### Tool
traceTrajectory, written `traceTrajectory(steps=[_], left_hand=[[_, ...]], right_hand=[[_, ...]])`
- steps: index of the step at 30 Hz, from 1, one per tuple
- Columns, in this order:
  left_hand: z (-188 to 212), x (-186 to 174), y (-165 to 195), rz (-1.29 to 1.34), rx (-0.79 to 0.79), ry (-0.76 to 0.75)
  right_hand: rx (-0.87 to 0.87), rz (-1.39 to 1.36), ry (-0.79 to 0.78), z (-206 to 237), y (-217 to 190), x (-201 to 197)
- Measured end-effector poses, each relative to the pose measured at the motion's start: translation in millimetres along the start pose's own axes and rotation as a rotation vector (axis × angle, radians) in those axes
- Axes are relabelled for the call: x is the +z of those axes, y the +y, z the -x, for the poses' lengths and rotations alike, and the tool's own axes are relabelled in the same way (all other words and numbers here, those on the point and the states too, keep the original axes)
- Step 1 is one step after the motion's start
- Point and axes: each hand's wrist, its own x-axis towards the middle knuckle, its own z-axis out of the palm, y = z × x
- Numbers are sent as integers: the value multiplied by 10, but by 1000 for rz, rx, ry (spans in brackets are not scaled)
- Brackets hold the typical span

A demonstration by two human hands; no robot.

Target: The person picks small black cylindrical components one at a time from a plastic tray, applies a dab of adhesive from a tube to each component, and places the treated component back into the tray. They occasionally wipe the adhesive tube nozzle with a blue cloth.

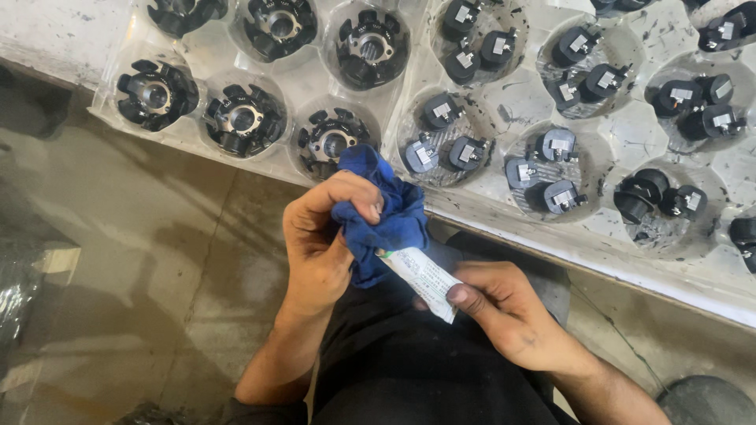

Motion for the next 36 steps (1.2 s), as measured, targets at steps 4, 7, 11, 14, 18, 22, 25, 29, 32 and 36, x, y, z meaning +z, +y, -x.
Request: traceTrajectory(steps=[4,7,11,14,18,22,25,29,32,36], left_hand=[[4,33,36,-9,10,8],[37,70,90,-63,2,-14],[63,104,176,-150,37,-27],[67,129,217,-202,57,-23],[48,105,232,-178,31,-8],[-43,4,177,24,-14,-13],[-60,-28,157,27,-47,-18],[-69,-20,155,5,-48,-49],[-74,-24,163,17,-88,-40],[-87,-29,117,52,-71,-39]], right_hand=[[21,-25,-30,9,-35,36],[160,-44,-3,22,10,64],[160,-116,-11,23,104,68],[108,-130,8,-11,127,71],[151,-156,-10,-50,49,69],[-36,11,-71,-35,-66,24],[23,156,-46,-36,-84,-11],[237,-4,-103,-76,-29,-36],[62,-38,-146,-95,-4,-43],[20,-96,-120,-71,-38,-28]])
